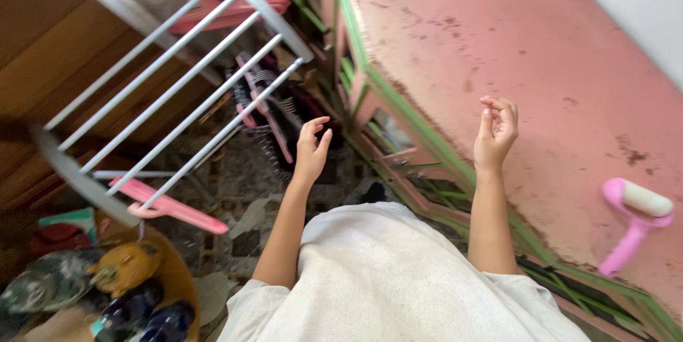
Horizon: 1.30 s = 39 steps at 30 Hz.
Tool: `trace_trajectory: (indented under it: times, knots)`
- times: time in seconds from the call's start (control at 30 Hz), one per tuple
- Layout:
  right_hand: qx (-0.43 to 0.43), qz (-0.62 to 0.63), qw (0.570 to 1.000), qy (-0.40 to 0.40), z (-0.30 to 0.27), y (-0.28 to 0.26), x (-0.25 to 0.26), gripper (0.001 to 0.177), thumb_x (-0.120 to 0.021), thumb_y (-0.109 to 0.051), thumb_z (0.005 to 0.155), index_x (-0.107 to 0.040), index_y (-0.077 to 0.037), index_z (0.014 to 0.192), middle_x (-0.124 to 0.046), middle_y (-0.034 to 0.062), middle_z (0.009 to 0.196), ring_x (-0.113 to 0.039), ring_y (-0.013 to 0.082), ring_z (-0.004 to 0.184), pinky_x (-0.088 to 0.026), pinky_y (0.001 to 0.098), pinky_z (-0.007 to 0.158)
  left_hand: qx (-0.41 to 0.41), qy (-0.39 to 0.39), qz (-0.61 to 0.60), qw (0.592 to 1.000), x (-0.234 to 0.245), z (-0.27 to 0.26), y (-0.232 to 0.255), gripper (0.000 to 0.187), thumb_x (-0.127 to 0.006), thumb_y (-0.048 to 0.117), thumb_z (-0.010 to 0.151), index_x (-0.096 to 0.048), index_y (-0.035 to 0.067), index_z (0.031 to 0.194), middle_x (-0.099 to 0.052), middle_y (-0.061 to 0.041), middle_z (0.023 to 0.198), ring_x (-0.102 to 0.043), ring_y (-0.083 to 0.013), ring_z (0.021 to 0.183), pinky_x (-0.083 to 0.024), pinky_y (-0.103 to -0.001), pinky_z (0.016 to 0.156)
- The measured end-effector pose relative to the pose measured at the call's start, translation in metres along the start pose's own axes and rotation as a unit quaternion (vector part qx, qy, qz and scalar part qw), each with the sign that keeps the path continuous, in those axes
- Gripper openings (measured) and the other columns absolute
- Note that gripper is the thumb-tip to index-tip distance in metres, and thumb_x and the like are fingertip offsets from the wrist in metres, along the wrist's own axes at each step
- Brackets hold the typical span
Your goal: The person uses a lint roller on a checkered shirt laid on a pink table, then places the shirt on a pink hanger and hangs it on a drying rack. They repeat the process with a black shirt, rolling it, placing it on a hanger, and hanging it on the rack.
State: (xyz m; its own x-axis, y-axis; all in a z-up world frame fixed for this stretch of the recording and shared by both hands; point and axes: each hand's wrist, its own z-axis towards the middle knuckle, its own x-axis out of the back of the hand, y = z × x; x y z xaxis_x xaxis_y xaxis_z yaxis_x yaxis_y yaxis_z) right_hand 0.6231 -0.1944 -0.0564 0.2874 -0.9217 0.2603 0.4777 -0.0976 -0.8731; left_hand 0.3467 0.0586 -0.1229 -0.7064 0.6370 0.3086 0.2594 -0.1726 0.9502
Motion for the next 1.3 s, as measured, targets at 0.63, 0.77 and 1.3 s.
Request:
trace_trajectory:
  times: [0.63,0.77,1.3]
  knots:
    - [-0.112,-0.064,0.99,-0.047,0.024,0.048,0.083,0.012,-0.062,0.0,0.102,-0.072,-0.004,0.109,-0.067,0.0009,0.11,-0.058,0.0089,0.094,-0.048,0.023,0.08,-0.191,0.103,0.066,0.974,-0.118,0.081,0.077,0.018,-0.062,0.001,0.098,-0.062,0.001,0.117,-0.059,-0.014,0.124,-0.06,-0.03,0.112,-0.05,-0.038,0.099]
    - [-0.178,-0.106,0.977,-0.045,0.04,0.058,0.081,0.013,-0.062,-0.002,0.103,-0.073,-0.005,0.107,-0.07,-0.0002,0.105,-0.055,0.008,0.076,-0.041,0.0235,0.06,-0.19,0.098,0.126,0.969,-0.118,0.124,0.079,0.016,-0.064,0.003,0.1,-0.064,0.004,0.116,-0.059,-0.014,0.124,-0.057,-0.0303,0.106,-0.045,-0.042,0.099]
    - [-0.114,-0.043,0.992,-0.021,0.146,0.064,-0.006,0.015,-0.056,0.002,0.106,-0.07,-0.003,0.107,-0.071,0.0035,0.103,-0.067,0.0111,0.093,-0.054,0.0249,0.081,-0.15,0.107,0.256,0.949,-0.123,0.311,0.089,0.029,-0.07,0.017,0.093,-0.065,0.012,0.121,-0.058,-0.009,0.127,-0.056,-0.026,0.114,-0.031,-0.05,0.1]
